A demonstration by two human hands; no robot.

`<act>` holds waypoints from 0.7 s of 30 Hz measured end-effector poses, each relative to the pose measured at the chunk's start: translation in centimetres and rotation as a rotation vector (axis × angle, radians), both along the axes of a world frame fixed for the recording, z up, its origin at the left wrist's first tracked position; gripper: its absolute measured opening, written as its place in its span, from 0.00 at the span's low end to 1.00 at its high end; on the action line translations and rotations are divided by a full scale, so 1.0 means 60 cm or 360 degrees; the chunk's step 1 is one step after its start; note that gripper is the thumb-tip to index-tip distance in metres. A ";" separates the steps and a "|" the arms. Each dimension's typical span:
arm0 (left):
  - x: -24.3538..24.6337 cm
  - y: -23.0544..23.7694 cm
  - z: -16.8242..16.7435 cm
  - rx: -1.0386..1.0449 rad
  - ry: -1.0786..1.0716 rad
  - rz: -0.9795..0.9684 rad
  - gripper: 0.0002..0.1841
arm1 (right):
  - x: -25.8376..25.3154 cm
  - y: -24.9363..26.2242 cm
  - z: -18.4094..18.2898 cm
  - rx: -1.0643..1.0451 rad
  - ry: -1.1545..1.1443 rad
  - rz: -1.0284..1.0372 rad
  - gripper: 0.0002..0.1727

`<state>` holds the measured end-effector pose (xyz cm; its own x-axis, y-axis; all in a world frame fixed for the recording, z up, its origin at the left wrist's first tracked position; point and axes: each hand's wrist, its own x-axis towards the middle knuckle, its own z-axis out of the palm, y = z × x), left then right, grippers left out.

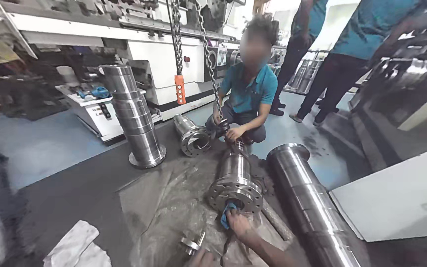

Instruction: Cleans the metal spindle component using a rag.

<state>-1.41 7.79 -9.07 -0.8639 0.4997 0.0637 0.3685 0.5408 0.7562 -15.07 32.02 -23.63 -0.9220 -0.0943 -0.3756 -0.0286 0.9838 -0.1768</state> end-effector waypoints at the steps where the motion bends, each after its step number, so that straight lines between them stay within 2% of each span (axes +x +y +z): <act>1: -0.002 -0.004 -0.004 0.0004 0.0018 0.0032 0.29 | -0.001 0.002 0.011 -0.0173 -0.0082 -0.0114 0.27; 3: 0.002 -0.018 -0.011 -0.0005 0.0050 0.0095 0.29 | 0.017 0.000 -0.004 -0.0776 0.0035 -0.0578 0.25; 6: 0.002 -0.032 -0.016 0.0020 0.0062 0.0136 0.29 | 0.015 -0.039 -0.037 -0.1989 0.0664 -0.1662 0.25; 8: 0.003 -0.040 -0.018 0.0043 0.0071 0.0109 0.27 | -0.020 -0.067 -0.012 -0.2766 0.0818 -0.2327 0.18; 10: 0.005 -0.047 -0.013 0.0004 0.0033 0.0080 0.27 | -0.055 -0.067 0.021 -0.3587 0.0887 -0.2545 0.20; 11: 0.008 -0.052 -0.009 -0.0055 -0.0016 0.0070 0.28 | -0.068 -0.067 0.029 -0.3861 0.0919 -0.2631 0.19; 13: 0.022 -0.061 -0.012 -0.0115 -0.0104 0.0057 0.27 | -0.068 -0.066 0.011 -0.4018 0.0881 -0.2576 0.16; 15: 0.031 -0.072 -0.015 -0.0126 -0.0111 0.0074 0.22 | -0.068 -0.066 -0.016 -0.3808 0.0814 -0.2284 0.11; 16: 0.033 -0.081 -0.016 -0.0121 -0.0068 0.0089 0.20 | -0.076 -0.069 -0.028 -0.3482 0.0822 -0.2053 0.09; 17: 0.037 -0.089 -0.018 -0.0119 -0.0032 0.0098 0.20 | -0.078 -0.066 -0.044 -0.2948 0.0834 -0.1762 0.11; 18: 0.042 -0.095 -0.018 -0.0139 -0.0025 0.0102 0.19 | -0.075 -0.051 -0.056 -0.2236 0.0813 -0.1447 0.13; 20: 0.050 -0.097 -0.007 -0.0217 -0.0061 0.0108 0.20 | -0.064 -0.005 -0.047 -0.0898 0.0479 -0.0742 0.21; 21: 0.053 -0.098 0.000 -0.0258 -0.0080 0.0107 0.23 | -0.063 0.005 -0.033 -0.0370 0.0314 -0.0452 0.22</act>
